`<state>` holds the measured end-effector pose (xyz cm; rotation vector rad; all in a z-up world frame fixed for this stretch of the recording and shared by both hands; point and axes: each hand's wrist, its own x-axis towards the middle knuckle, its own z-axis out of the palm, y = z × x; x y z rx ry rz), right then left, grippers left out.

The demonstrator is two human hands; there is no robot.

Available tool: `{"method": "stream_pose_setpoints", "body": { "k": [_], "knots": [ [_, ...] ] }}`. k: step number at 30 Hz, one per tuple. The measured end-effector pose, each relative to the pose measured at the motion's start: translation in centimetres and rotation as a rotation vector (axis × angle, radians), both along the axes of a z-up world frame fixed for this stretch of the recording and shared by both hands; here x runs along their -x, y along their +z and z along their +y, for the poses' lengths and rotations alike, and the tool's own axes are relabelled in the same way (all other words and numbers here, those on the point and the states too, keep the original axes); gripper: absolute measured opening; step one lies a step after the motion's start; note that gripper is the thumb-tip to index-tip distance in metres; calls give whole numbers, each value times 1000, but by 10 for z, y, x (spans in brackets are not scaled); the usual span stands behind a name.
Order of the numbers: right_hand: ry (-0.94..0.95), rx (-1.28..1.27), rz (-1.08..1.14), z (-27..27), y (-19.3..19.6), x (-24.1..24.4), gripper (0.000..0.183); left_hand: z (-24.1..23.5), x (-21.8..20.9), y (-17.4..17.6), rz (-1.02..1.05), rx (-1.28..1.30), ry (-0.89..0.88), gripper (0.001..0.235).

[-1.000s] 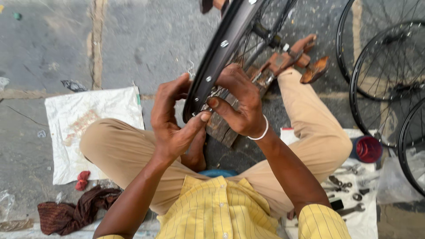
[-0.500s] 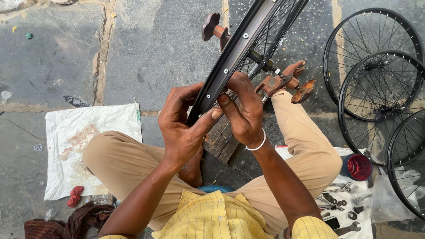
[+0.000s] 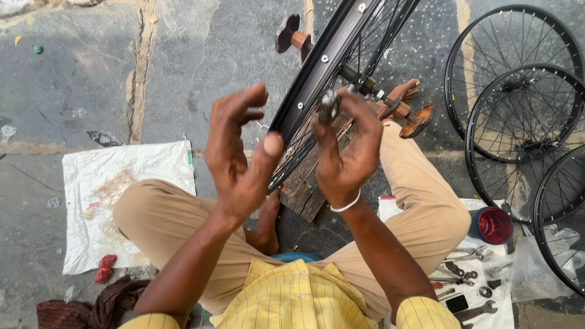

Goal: The person sits on the ground and works on a bicycle wheel mounted on a wooden stand. They use a wrench to tighten the nuts on the wheel's axle and adjust the wheel's position. The person also handles the wheel rim and spokes with their hands.

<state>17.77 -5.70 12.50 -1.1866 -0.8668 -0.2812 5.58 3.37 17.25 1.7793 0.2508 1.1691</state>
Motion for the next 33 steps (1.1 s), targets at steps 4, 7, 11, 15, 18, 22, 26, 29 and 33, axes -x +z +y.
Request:
{"method": "stream_pose_setpoints", "body": {
  "k": [4, 7, 11, 15, 18, 22, 26, 29, 33],
  "knots": [
    [86, 159, 24, 0, -2, -10, 42, 11, -16, 6, 56, 123, -45, 45],
    [204, 77, 41, 3, -3, -14, 55, 10, -23, 6, 77, 137, -51, 46],
    [186, 71, -95, 9, -3, -20, 54, 7, -26, 6, 72, 173, -58, 46],
    [84, 90, -256, 15, -2, -22, 49, 8, -24, 6, 77, 218, -83, 45],
    [59, 96, -332, 17, -1, -24, 44, 9, -25, 4, 73, 243, -94, 46],
    [-11, 115, -412, 18, 1, -23, 40, 9, -25, 2, 65, 256, -101, 46],
    [-17, 111, -420, 19, 4, -21, 38, 9, -23, 2, 66, 231, -98, 45],
    [-11, 121, -418, 18, 5, -21, 37, 8, -23, 2, 65, 228, -97, 45],
    [1, 132, -414, 16, 6, -20, 37, 8, -23, 1, 54, 231, -103, 44]
  ]
}}
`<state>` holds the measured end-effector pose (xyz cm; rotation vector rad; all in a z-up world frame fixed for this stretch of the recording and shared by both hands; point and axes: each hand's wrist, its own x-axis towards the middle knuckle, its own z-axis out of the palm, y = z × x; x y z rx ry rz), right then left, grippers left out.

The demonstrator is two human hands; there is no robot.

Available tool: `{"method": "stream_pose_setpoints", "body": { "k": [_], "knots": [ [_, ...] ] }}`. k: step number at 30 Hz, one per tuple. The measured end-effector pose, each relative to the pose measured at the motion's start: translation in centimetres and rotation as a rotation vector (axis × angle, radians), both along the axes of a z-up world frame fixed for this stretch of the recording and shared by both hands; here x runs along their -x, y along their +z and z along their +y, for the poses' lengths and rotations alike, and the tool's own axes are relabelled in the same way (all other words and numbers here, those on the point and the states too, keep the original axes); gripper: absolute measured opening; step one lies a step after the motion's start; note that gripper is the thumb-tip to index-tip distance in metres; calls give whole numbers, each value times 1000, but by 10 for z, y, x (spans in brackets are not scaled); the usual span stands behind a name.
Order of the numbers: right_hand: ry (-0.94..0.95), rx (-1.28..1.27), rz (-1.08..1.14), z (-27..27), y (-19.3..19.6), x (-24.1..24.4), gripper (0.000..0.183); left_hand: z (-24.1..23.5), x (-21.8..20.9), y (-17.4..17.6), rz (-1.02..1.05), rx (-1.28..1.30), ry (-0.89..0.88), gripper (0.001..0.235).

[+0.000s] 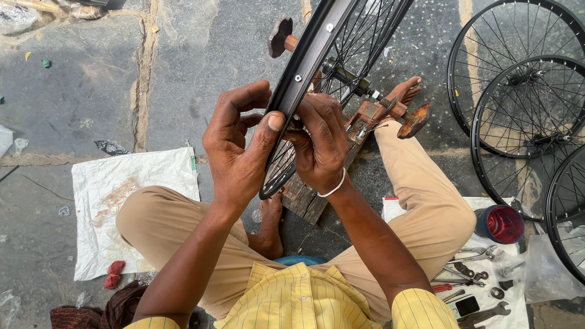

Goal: The person sits on the ground and works on a bicycle wheel mounted on a wooden stand. They use a wrench to tighten the nuts on the wheel's axle and adjust the wheel's position. The person also handles the wheel rim and spokes with their hands.

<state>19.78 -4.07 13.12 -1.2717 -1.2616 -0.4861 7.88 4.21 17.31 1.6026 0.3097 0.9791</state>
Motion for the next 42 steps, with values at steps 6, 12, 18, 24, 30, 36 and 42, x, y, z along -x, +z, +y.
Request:
{"method": "stream_pose_setpoints", "body": {
  "k": [6, 12, 18, 24, 30, 36, 42],
  "knots": [
    [27, 16, 26, -1, 0, -2, 37, 1, 0, -5, 1, 7, 4, 46],
    [43, 17, 31, -1, -3, -5, 35, 1, 0, -8, -20, -4, 7, 47],
    [109, -45, 141, -1, -2, 0, 33, 2, -1, 1, 4, -23, -1, 47],
    [131, -310, 578, 11, -7, -14, 34, 20, -37, 55, -34, -117, -198, 38],
    [38, -330, 747, -48, -66, -18, 30, 4, 11, -19, -110, 46, -200, 38],
    [-145, -28, 1138, -104, -190, -2, 21, 15, 75, -187, 331, 1137, 583, 45],
    [-245, 221, 1393, -118, -292, 0, 18, 52, 85, -190, -27, 592, 367, 32]
  ]
}}
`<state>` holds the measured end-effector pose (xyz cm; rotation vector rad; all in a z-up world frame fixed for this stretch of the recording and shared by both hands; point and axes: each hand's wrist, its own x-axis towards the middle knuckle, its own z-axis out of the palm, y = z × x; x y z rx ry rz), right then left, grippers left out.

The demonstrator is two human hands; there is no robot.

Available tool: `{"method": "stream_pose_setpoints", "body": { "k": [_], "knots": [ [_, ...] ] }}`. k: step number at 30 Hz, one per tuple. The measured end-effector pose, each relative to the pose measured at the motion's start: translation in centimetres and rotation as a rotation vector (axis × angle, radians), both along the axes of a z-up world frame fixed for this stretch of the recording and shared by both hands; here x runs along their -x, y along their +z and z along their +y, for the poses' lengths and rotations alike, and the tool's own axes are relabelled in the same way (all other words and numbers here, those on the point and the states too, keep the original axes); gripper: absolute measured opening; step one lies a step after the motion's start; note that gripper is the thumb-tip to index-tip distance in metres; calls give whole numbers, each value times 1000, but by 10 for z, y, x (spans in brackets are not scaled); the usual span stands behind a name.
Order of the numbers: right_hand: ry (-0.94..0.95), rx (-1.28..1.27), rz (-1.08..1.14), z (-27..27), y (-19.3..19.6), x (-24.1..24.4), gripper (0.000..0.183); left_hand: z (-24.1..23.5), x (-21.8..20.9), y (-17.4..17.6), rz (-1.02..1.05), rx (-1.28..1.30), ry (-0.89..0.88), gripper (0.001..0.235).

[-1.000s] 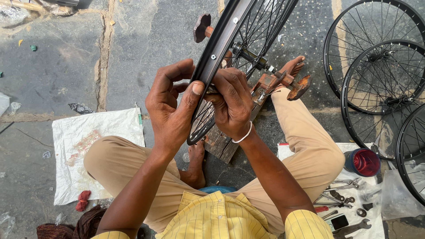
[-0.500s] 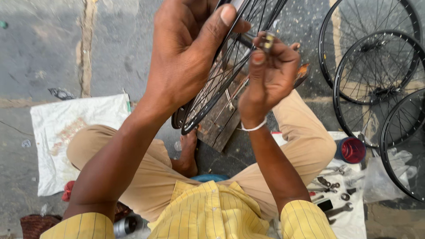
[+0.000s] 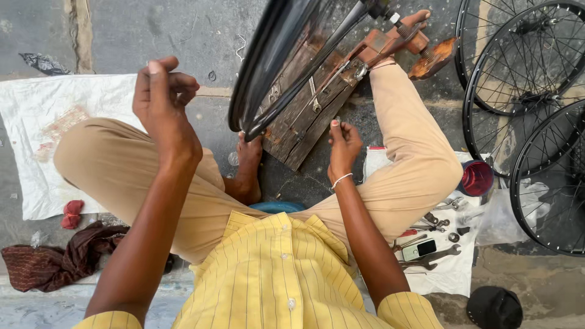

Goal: The person sits on the ground and works on a bicycle wheel mounted on a wooden stand. They use a wrench to tighten the nuts on the wheel's axle and adjust the wheel's position. The person also handles the wheel rim and spokes with their hands.

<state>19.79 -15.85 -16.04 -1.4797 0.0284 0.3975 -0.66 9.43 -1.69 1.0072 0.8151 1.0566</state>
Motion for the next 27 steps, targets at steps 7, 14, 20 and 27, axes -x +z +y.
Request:
{"method": "stream_pose_setpoints", "body": {
  "k": [7, 14, 20, 27],
  "knots": [
    [66, 97, 202, -5, -15, 0, 19, -19, -22, -33, 254, 435, -119, 19],
    [106, 107, 237, 0, -10, 4, 21, -31, -24, -45, 272, 365, -238, 17],
    [113, 101, 251, 0, -9, 5, 21, -34, -26, -46, 267, 357, -262, 21],
    [132, 145, 239, 5, 4, 7, 21, -12, -54, -31, 493, 69, -182, 22]
  ]
}}
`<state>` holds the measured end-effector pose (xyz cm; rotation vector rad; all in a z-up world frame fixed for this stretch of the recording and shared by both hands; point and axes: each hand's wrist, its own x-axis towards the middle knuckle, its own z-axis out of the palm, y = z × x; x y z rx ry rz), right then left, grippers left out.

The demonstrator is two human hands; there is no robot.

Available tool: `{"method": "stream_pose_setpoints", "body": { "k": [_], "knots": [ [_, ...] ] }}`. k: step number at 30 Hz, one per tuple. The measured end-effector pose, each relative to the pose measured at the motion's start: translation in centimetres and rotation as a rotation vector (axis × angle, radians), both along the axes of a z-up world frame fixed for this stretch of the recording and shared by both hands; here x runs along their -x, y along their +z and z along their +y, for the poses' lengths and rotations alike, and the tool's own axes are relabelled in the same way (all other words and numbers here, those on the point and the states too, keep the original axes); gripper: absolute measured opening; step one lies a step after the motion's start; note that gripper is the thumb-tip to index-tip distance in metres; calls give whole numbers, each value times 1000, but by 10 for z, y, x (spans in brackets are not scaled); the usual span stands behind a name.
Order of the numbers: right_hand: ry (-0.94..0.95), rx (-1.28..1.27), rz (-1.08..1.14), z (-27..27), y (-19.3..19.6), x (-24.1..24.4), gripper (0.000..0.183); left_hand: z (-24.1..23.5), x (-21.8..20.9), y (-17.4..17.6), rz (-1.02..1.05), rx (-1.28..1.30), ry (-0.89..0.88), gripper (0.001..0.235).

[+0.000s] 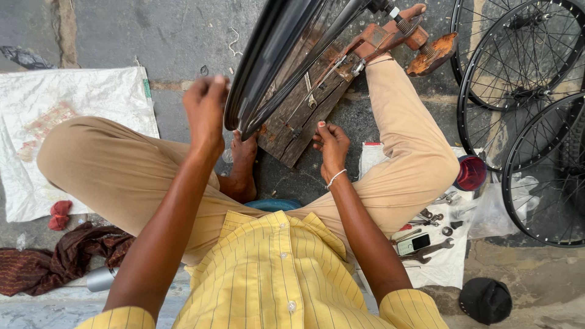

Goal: The person sits on the ground and works on a bicycle wheel mounted on a wooden stand. They use a wrench to tighten the nuts on the wheel's axle and adjust the wheel's position. The person also handles the wheel rim and spokes with their hands.

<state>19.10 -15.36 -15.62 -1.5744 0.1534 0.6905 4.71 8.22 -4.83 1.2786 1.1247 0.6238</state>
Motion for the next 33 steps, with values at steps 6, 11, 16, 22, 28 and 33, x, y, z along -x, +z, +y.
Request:
{"method": "stream_pose_setpoints", "body": {
  "k": [6, 11, 16, 22, 28, 33],
  "knots": [
    [14, -292, -224, 6, 119, 18, 22, 50, -91, -68, 102, -546, -274, 33],
    [213, -628, -761, -35, 256, 34, 22, 53, -104, -141, 511, -702, -850, 28],
    [326, -584, -1020, -10, 274, 36, 22, 40, -96, -148, 506, -819, -689, 63],
    [376, -523, -1087, 5, 281, 29, 22, 37, -95, -130, 577, -745, -715, 74],
    [383, -494, -1129, 7, 305, 33, 23, 37, -96, -139, 575, -740, -700, 72],
    [388, -487, -1149, 8, 311, 39, 23, 36, -99, -152, 605, -700, -725, 68]
  ]
}}
